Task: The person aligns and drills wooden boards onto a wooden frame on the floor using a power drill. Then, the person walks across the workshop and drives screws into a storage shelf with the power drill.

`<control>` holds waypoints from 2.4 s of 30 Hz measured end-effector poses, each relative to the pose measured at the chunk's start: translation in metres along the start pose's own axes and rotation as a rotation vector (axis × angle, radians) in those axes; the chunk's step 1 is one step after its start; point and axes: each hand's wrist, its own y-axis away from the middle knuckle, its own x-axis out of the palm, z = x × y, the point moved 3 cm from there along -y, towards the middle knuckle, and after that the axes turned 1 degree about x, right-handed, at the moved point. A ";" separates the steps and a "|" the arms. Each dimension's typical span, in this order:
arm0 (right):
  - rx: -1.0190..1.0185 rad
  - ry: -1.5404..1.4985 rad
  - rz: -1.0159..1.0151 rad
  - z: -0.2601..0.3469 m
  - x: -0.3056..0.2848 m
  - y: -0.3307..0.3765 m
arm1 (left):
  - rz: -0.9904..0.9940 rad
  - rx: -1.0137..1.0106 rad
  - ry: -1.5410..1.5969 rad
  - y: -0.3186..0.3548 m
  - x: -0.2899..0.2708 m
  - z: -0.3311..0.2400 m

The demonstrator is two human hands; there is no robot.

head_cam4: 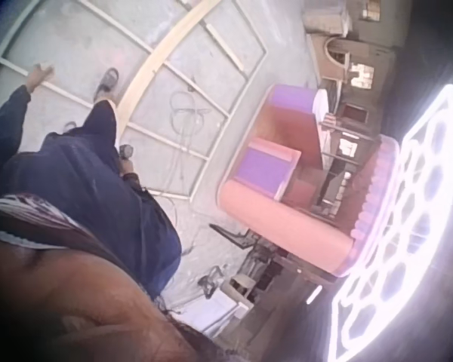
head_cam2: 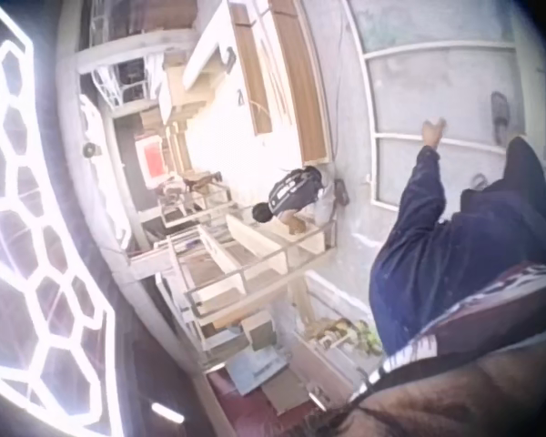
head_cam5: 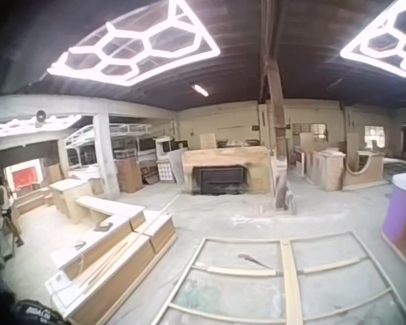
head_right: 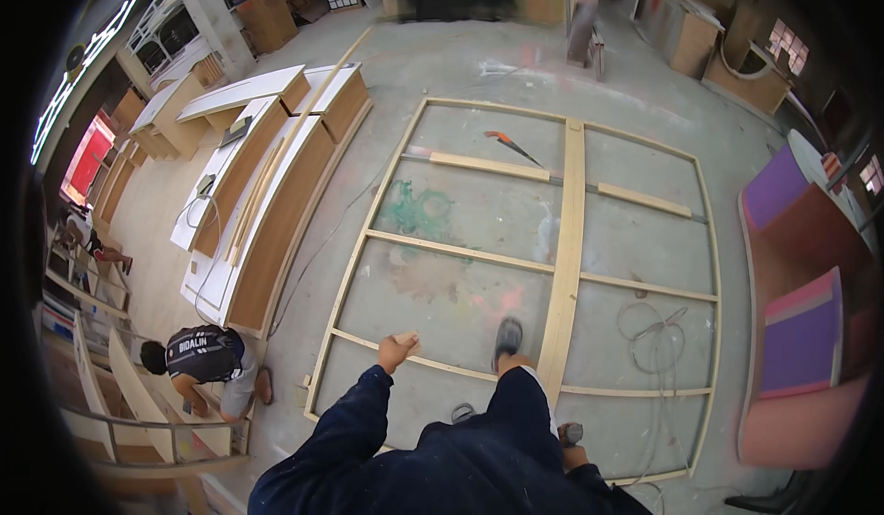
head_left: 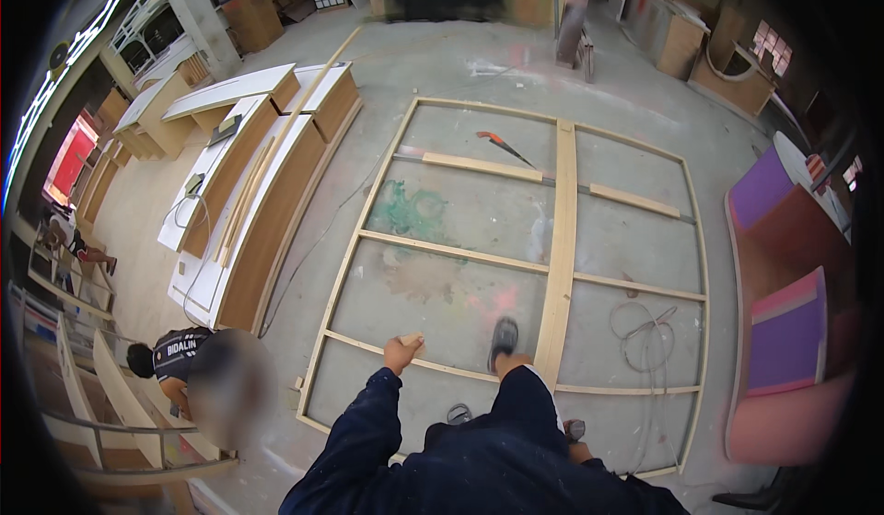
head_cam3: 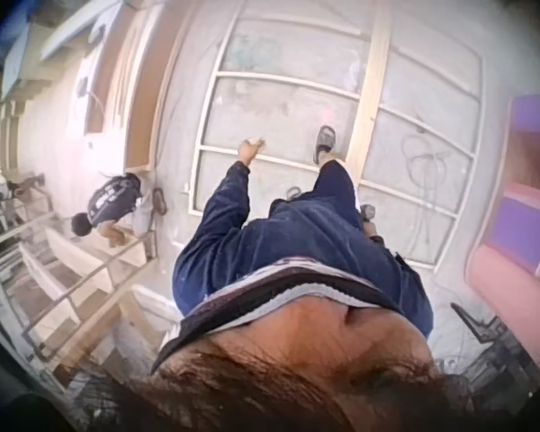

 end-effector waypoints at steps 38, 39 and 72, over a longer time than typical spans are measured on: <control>0.389 -0.591 0.326 0.070 -0.469 -0.616 | 0.260 -0.532 0.563 -0.685 0.040 -0.257; 0.342 -0.586 0.190 0.075 -0.482 -0.626 | 0.285 -0.503 0.433 -0.713 0.039 -0.276; 0.740 -0.869 -0.442 -0.163 -0.989 -1.215 | 0.264 -0.258 1.173 -1.286 0.287 -0.854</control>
